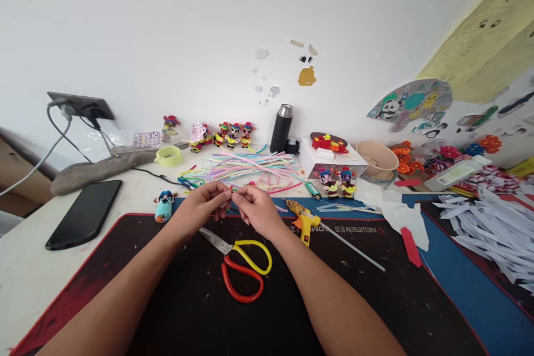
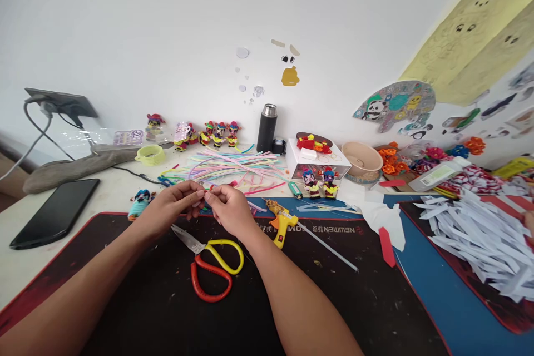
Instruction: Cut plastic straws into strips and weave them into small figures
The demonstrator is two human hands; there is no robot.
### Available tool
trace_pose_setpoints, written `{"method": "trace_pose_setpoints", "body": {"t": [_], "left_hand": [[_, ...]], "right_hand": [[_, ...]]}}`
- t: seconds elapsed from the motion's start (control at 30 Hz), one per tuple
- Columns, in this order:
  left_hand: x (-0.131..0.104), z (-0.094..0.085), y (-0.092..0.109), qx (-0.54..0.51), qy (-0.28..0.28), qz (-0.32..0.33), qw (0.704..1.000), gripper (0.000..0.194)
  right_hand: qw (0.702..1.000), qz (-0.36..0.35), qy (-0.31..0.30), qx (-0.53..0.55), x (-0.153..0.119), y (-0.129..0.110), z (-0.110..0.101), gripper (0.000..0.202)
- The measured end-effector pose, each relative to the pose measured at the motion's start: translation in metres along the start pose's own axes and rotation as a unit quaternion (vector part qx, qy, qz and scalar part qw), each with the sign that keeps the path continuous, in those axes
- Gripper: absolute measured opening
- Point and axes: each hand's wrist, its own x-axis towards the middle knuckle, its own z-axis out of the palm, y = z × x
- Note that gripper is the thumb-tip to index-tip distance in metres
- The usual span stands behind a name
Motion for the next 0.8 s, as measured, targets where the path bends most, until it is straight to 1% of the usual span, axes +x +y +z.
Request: {"method": "trace_pose_setpoints", "body": {"t": [0.2,0.4,0.5,0.7,0.8], "left_hand": [[-0.0002,-0.0019,0.0004,0.000,0.017,-0.004,1.000,0.041],[-0.0002,-0.0039,-0.0031,-0.014,0.020,-0.009,1.000,0.040],[-0.0008,-0.0035,-0.0010,-0.007,0.022,-0.003,1.000,0.041],[-0.0007,-0.0005,0.0018,0.035,0.044,0.017,0.998,0.047],[-0.0002,-0.0001,-0.0016,0.035,0.029,0.031,0.998,0.046]], "right_hand": [[1.000,0.007,-0.004,-0.006,-0.0010,-0.0023,0.0004,0.030],[1.000,0.006,-0.013,0.001,-0.0028,-0.0030,0.0016,0.030],[1.000,0.005,-0.013,0.006,-0.0030,-0.0026,0.0022,0.030],[1.000,0.014,-0.010,0.011,-0.0006,-0.0021,0.0003,0.033],[1.000,0.006,0.006,0.014,0.0006,-0.0022,-0.0009,0.035]]}}
